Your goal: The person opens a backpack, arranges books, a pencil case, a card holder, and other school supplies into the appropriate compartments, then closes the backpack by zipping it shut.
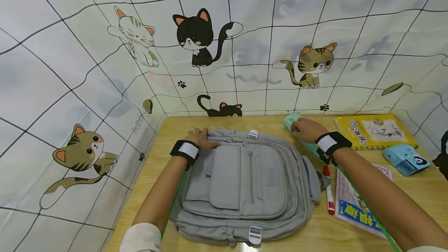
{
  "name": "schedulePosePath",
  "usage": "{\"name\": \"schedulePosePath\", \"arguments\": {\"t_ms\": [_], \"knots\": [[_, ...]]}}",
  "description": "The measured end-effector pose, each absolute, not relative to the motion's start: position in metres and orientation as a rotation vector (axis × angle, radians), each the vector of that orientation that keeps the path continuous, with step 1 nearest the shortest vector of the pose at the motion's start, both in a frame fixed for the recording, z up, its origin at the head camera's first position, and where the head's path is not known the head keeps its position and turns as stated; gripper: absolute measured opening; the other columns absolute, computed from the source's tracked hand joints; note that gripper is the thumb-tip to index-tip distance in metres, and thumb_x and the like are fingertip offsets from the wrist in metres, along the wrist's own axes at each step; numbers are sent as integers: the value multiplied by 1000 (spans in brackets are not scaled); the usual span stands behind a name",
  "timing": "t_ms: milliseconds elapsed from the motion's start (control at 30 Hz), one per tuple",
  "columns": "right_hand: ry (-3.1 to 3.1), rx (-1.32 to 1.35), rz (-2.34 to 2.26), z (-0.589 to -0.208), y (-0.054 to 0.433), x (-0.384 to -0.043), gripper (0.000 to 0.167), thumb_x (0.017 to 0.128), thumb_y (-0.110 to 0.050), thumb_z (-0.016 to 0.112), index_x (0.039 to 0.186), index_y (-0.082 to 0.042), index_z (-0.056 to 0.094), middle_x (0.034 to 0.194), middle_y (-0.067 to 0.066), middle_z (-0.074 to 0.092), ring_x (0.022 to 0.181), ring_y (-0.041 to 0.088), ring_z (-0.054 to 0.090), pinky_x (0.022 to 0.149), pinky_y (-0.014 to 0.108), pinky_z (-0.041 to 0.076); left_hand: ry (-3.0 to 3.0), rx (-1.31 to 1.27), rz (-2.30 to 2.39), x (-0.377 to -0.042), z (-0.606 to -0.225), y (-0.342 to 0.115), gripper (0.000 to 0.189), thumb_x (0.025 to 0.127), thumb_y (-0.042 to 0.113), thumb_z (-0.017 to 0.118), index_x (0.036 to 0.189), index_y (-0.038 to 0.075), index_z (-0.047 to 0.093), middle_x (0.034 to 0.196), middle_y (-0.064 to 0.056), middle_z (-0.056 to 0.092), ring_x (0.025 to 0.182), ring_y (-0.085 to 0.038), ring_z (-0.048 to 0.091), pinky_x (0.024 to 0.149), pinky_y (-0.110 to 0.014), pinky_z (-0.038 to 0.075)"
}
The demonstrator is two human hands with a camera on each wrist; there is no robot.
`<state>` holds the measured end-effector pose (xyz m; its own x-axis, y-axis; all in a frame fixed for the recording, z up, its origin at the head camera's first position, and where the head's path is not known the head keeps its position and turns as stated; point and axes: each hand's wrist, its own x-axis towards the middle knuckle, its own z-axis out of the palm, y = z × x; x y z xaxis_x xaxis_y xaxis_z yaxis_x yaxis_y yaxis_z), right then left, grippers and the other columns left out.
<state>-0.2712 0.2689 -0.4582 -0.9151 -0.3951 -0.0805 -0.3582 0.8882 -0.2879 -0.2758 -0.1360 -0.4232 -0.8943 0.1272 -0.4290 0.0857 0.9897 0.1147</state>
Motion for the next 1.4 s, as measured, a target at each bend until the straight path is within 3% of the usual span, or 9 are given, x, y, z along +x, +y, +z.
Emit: {"name": "schedulePosePath", "arguments": {"t_ms": [167,333,500,633,733,867,1133,1300,1400], "knots": [[2924,-593,-411,-458,259,-283,24,84,-8,61,107,-2,63,95,14,58,84,25,55,72,41,45,2682,273,120,-287,-413,-138,76,85,58,50,145,17,27,148,-17,25,135,-42,23,100,-59,32],[2843,-778,-516,-462,218,-308,21,89,-11,57,107,-2,63,101,14,64,91,29,60,78,43,48,2710,593,263,-304,-423,-100,45,94,35,47,133,13,46,135,-8,48,123,-27,46,98,-45,40],[2523,-1045,-575,-481,172,-334,37,88,5,44,120,-6,58,117,13,61,108,32,56,88,41,48,2653,676,189,-316,-454,-45,42,91,38,53,128,17,54,125,0,58,112,-18,55,97,-44,41],[2361,-1025,-589,-488,154,-350,57,79,13,37,127,-12,55,128,13,55,119,33,50,90,41,47,2620,683,193,-324,-471,-27,32,87,38,61,111,18,63,105,2,64,89,-13,58,80,-31,46],[2234,-895,-652,-485,151,-360,52,84,8,39,130,-13,52,133,16,50,125,35,44,85,40,48,2602,771,299,-329,-471,-29,17,86,30,64,94,15,65,87,2,62,72,-12,54,62,-24,42],[2106,-828,-700,-480,146,-371,51,86,4,38,133,-12,49,137,19,45,127,39,40,84,39,49,2592,876,370,-335,-468,-43,11,86,25,65,89,16,64,85,5,61,73,-8,52,62,-20,40],[2235,-969,-573,-489,131,-377,49,89,-1,36,135,-14,46,134,13,50,121,29,49,93,40,44,2595,937,380,-331,-459,-50,11,86,25,64,91,15,64,92,3,63,83,-9,56,72,-21,44],[2175,-980,-645,-479,117,-374,43,84,3,38,124,-6,51,114,14,54,82,19,47,72,33,38,2612,959,387,-332,-459,-51,12,85,25,65,91,16,66,94,5,64,86,-8,58,75,-20,45],[2190,-969,-614,-473,113,-370,40,82,6,38,116,-7,56,106,12,58,77,16,46,69,31,39,2611,958,395,-334,-461,-53,11,85,25,66,91,16,67,94,5,65,87,-8,58,76,-20,46]]}}
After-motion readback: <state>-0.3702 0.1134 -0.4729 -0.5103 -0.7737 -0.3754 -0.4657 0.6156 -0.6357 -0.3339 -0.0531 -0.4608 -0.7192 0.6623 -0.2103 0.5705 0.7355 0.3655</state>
